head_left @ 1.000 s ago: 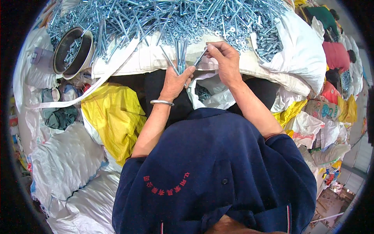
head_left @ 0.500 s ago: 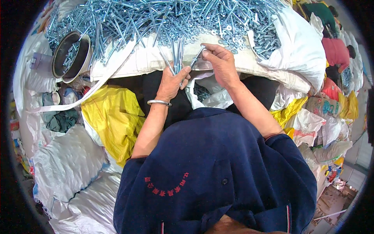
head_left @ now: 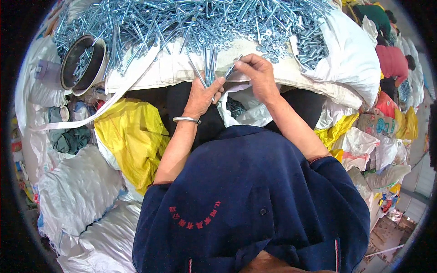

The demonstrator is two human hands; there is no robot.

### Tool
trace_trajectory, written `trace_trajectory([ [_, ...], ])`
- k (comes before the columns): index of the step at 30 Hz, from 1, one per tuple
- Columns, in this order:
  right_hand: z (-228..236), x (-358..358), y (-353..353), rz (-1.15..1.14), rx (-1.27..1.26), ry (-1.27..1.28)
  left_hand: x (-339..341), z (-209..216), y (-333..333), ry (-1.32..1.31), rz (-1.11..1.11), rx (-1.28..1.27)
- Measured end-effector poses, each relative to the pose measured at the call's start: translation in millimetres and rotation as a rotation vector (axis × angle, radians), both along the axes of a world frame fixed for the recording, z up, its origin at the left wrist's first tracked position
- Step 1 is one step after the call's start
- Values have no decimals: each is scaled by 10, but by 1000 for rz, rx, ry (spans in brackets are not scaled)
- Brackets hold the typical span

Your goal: The person assembles metal screws and washers by hand, sliding washers onto long metal screws, then places the assembled units into a plastic bag.

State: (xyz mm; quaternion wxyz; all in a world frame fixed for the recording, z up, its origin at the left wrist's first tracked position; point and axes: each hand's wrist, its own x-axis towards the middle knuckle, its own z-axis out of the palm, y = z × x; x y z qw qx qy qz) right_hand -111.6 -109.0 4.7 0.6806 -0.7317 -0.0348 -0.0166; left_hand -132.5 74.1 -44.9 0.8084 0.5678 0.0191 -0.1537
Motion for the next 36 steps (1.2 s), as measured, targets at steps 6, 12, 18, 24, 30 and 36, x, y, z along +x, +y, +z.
trace_trajectory([
  [6, -80, -86, 54, 87, 184, 166, 0, -10, 21, -8, -27, -70],
  [12, -10, -104, 68, 28, 256, 80, 10, -2, 18, -4, 5, -96],
  [18, -15, -113, 17, 48, 367, 131, 7, 27, 36, 29, 76, -195],
  [24, -66, -121, -3, 64, 362, 164, 11, 23, 36, -6, 58, -201],
  [30, -14, -162, 36, 97, 242, 104, 23, 97, -38, -68, 164, -227],
  [36, 102, -252, 73, 127, -60, -128, -54, 435, -145, -61, 178, -359],
])
